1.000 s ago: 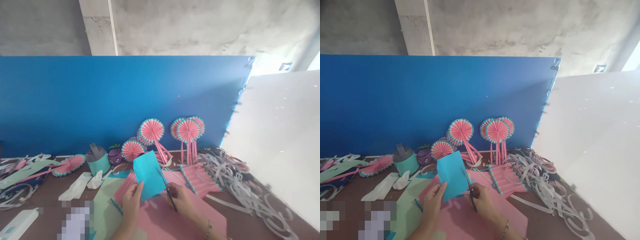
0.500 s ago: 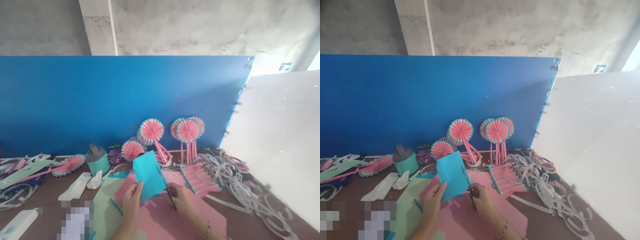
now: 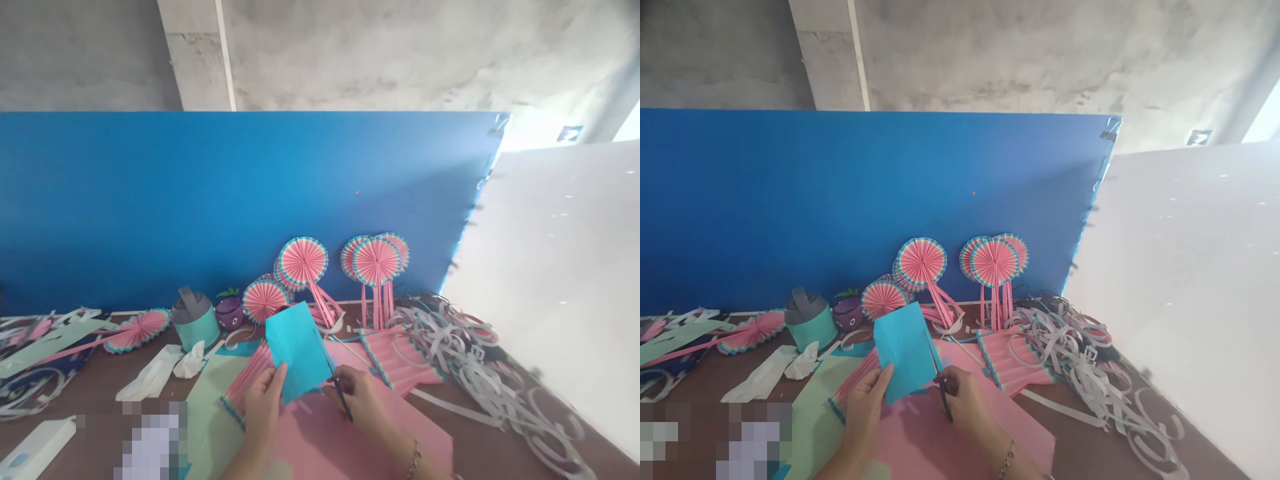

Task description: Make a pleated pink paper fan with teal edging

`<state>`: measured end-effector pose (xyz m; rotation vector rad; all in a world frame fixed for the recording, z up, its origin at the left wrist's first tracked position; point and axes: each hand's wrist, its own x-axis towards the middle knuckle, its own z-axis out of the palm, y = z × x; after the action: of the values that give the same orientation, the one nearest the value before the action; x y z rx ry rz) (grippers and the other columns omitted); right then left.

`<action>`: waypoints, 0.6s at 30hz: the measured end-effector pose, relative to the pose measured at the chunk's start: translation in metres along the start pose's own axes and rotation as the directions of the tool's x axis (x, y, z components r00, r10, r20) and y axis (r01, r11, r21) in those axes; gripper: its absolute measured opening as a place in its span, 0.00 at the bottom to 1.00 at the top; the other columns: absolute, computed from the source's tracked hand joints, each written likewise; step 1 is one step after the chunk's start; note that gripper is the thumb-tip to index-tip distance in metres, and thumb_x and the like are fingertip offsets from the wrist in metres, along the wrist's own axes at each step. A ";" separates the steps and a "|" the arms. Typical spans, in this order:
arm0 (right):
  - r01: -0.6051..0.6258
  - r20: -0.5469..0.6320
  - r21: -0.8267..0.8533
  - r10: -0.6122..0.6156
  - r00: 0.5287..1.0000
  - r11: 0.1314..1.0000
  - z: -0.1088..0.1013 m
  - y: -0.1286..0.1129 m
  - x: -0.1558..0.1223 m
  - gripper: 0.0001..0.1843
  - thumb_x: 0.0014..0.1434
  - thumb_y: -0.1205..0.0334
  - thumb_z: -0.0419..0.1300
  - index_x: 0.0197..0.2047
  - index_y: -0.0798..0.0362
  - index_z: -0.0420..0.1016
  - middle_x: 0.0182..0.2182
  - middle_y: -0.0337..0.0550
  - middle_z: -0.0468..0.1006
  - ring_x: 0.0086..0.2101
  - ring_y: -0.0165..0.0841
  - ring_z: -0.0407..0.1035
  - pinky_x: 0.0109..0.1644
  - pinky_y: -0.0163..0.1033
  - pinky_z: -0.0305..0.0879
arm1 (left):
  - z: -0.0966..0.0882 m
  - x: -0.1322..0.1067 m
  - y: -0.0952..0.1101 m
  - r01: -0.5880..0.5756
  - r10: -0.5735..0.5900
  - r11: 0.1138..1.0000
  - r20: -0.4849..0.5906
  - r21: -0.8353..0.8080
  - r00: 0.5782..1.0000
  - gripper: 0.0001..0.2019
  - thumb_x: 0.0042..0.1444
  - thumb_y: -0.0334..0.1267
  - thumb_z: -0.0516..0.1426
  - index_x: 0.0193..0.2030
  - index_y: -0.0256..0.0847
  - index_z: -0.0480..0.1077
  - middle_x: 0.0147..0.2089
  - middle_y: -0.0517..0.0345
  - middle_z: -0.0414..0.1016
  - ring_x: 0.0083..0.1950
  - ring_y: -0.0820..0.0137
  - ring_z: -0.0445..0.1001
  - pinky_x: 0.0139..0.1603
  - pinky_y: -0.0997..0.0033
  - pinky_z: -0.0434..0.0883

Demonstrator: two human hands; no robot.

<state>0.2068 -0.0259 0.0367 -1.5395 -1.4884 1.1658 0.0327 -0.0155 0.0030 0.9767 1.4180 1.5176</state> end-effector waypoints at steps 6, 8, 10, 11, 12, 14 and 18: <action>0.088 0.000 0.035 -0.088 0.996 0.995 0.001 0.011 0.004 0.16 0.46 0.59 0.62 0.39 0.54 0.71 0.13 0.27 0.58 0.16 0.25 0.52 0.20 0.32 0.47 | 0.000 -0.002 0.002 0.060 -0.057 0.997 0.078 -0.040 0.995 0.25 0.40 0.59 0.62 0.16 0.41 0.57 0.14 0.69 0.48 0.18 0.77 0.50 0.19 0.77 0.51; 0.117 0.022 0.099 -0.119 0.993 0.988 0.002 0.017 0.006 0.17 0.46 0.61 0.61 0.41 0.55 0.71 0.14 0.28 0.59 0.17 0.25 0.53 0.21 0.32 0.46 | 0.000 -0.002 0.002 0.047 -0.043 0.998 0.100 -0.042 0.994 0.26 0.40 0.59 0.61 0.16 0.41 0.57 0.16 0.69 0.49 0.20 0.77 0.51 0.20 0.76 0.52; 0.128 0.035 0.161 -0.135 0.990 0.979 0.003 0.022 0.009 0.19 0.45 0.63 0.60 0.44 0.56 0.69 0.15 0.28 0.60 0.17 0.25 0.54 0.21 0.31 0.46 | 0.001 -0.002 0.002 0.042 -0.036 0.998 0.130 -0.042 0.991 0.25 0.41 0.59 0.61 0.17 0.41 0.58 0.17 0.68 0.51 0.21 0.76 0.52 0.21 0.76 0.54; 0.128 0.035 0.185 -0.137 0.990 0.974 0.004 0.025 0.011 0.21 0.45 0.64 0.60 0.45 0.56 0.69 0.15 0.28 0.60 0.17 0.25 0.54 0.20 0.31 0.47 | 0.001 -0.002 0.002 0.045 -0.039 0.998 0.141 -0.041 0.989 0.25 0.41 0.59 0.61 0.17 0.40 0.59 0.17 0.67 0.52 0.21 0.76 0.53 0.22 0.76 0.55; 0.126 0.034 0.206 -0.136 0.990 0.970 0.004 0.027 0.012 0.23 0.44 0.65 0.59 0.46 0.56 0.68 0.15 0.27 0.60 0.17 0.25 0.54 0.20 0.31 0.47 | 0.001 -0.003 0.002 0.050 -0.043 0.998 0.150 -0.040 0.988 0.24 0.41 0.59 0.61 0.18 0.40 0.60 0.18 0.67 0.52 0.22 0.76 0.53 0.22 0.76 0.55; 0.120 0.027 0.242 -0.130 0.991 0.963 0.004 0.029 0.014 0.27 0.42 0.66 0.58 0.49 0.56 0.66 0.15 0.26 0.60 0.16 0.25 0.54 0.20 0.31 0.47 | 0.002 -0.003 0.001 0.055 -0.047 0.998 0.163 -0.042 0.985 0.24 0.40 0.59 0.61 0.17 0.40 0.59 0.18 0.67 0.52 0.22 0.75 0.53 0.23 0.75 0.55; 0.098 0.002 0.279 -0.103 0.995 0.955 0.004 0.030 0.016 0.31 0.40 0.66 0.55 0.52 0.55 0.64 0.14 0.26 0.60 0.15 0.25 0.55 0.19 0.30 0.48 | 0.003 -0.005 0.002 0.051 -0.041 0.998 0.184 -0.046 0.982 0.24 0.39 0.59 0.62 0.16 0.41 0.60 0.18 0.66 0.53 0.23 0.75 0.53 0.23 0.75 0.56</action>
<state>0.2134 -0.0140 0.0060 -1.2524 -1.3314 1.2700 0.0370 -0.0193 0.0056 1.0182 1.2576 1.3857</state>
